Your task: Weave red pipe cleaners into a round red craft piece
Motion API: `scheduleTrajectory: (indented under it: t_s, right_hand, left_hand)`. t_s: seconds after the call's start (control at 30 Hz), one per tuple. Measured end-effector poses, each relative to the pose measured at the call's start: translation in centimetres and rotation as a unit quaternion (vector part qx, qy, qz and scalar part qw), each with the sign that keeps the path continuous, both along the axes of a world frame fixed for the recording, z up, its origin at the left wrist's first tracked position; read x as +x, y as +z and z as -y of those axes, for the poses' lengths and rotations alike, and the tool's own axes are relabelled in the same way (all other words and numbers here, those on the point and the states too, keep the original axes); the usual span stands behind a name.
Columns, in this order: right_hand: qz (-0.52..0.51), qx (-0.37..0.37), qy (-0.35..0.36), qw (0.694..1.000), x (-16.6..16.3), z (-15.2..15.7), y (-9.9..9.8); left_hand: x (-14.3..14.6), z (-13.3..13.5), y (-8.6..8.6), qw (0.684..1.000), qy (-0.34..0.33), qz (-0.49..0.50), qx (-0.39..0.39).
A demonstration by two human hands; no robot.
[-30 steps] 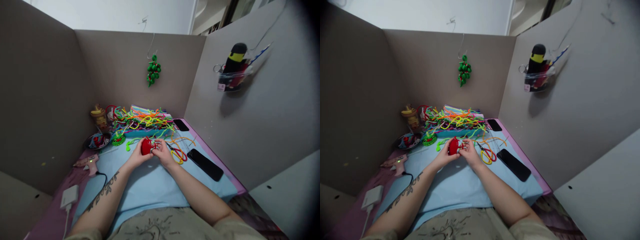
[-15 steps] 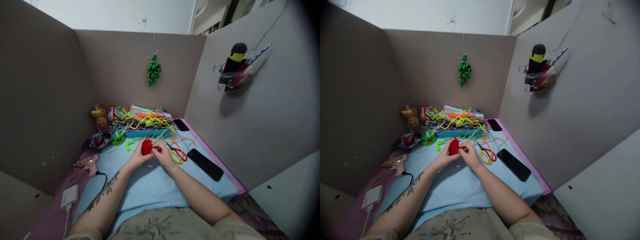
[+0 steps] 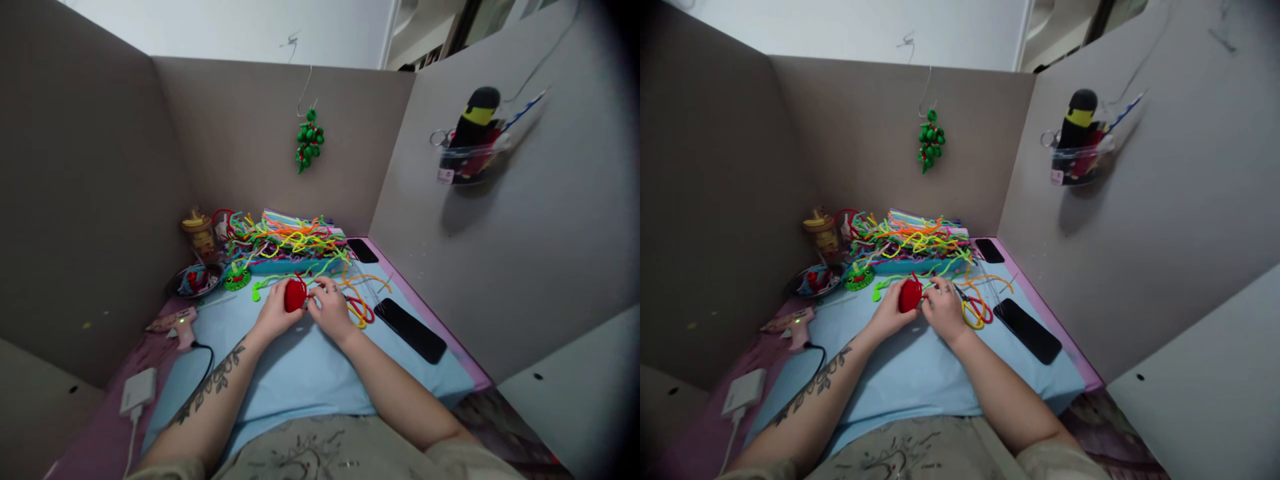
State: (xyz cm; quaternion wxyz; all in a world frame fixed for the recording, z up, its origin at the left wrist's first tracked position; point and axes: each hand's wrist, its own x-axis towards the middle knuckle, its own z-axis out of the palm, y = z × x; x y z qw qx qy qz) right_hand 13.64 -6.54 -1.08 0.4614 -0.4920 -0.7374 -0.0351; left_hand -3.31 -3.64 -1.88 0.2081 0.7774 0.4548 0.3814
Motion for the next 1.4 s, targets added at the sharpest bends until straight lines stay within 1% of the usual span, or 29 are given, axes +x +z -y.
scheduleTrajectory:
  t_s: [0.1, 0.17, 0.23, 0.3, 0.37, 0.43, 0.5, 0.57, 0.7, 0.8, 0.9, 0.97, 1.03, 1.13, 1.2, 1.27, 1.3, 1.4]
  right_hand:
    - [0.069, -0.009, -0.009, 0.998, 0.2, 0.3, 0.5]
    - [0.066, -0.024, -0.003, 0.998, 0.2, 0.2, 0.4]
    - [0.008, -0.049, 0.016, 0.999, 0.1, 0.0, 0.1]
    - [-0.087, -0.094, 0.047, 0.991, 0.1, -0.5, -0.3]
    - [-0.180, -0.149, 0.085, 0.969, 0.1, -0.8, -0.5]
    - [-0.240, -0.193, 0.116, 0.944, 0.2, -0.9, -0.5]
    - [-0.265, -0.215, 0.137, 0.930, 0.2, -0.9, -0.4]
    - [-0.271, -0.228, 0.153, 0.923, 0.3, -0.9, -0.3]
    - [-0.261, -0.248, 0.188, 0.914, 0.6, -0.8, 0.1]
    - [-0.259, -0.253, 0.197, 0.911, 0.9, -0.7, 0.6]
    - [-0.282, -0.247, 0.192, 0.907, 0.9, -0.6, 0.9]
    - [-0.297, -0.241, 0.170, 0.908, 0.7, -0.6, 0.7]
    - [-0.298, -0.224, 0.128, 0.919, 0.5, -0.6, 0.3]
    - [-0.272, -0.166, 0.056, 0.946, 0.1, -0.8, -0.5]
    - [-0.265, -0.142, 0.043, 0.953, 0.0, -1.0, -0.9]
    - [-0.291, -0.169, 0.060, 0.940, -0.2, -1.2, -1.3]
    - [-0.316, -0.197, 0.071, 0.926, -0.3, -1.3, -1.4]
    - [-0.420, -0.271, 0.094, 0.861, -0.7, -1.4, -1.5]
  left_hand:
    - [0.0, 0.3, 0.3, 0.999, 0.018, -0.036, 0.019]
    - [-0.1, 0.4, 0.3, 0.998, 0.027, -0.050, 0.022]
    - [-0.1, 0.4, 0.3, 0.998, 0.029, -0.052, 0.023]
    - [-0.1, 0.2, 0.1, 0.999, 0.024, -0.040, 0.021]
    - [-0.1, 0.0, -0.2, 1.000, 0.013, -0.021, 0.011]
    - [-0.1, -0.2, -0.4, 1.000, 0.000, -0.002, -0.001]
    - [-0.1, -0.4, -0.6, 1.000, -0.011, 0.014, -0.009]
    - [0.0, -0.4, -0.6, 0.999, -0.018, 0.025, -0.014]
    - [0.0, -0.3, -0.2, 0.999, -0.022, 0.030, -0.016]
    - [-0.1, -0.3, 0.1, 0.999, -0.021, 0.026, -0.011]
    - [-0.1, -0.2, 0.2, 0.999, -0.029, 0.016, 0.002]
    - [-0.1, -0.2, 0.2, 0.999, -0.027, 0.007, 0.017]
    - [0.0, 0.0, 0.2, 0.999, -0.016, 0.000, 0.030]
    - [0.1, 0.2, 0.3, 0.999, 0.003, -0.010, 0.037]
    - [0.1, 0.3, 0.3, 0.999, 0.016, -0.015, 0.037]
    - [0.1, 0.4, 0.3, 0.999, 0.025, -0.020, 0.038]
    - [0.1, 0.4, 0.4, 0.999, 0.027, -0.024, 0.039]
    - [0.0, 0.4, 0.4, 0.998, 0.033, -0.035, 0.043]
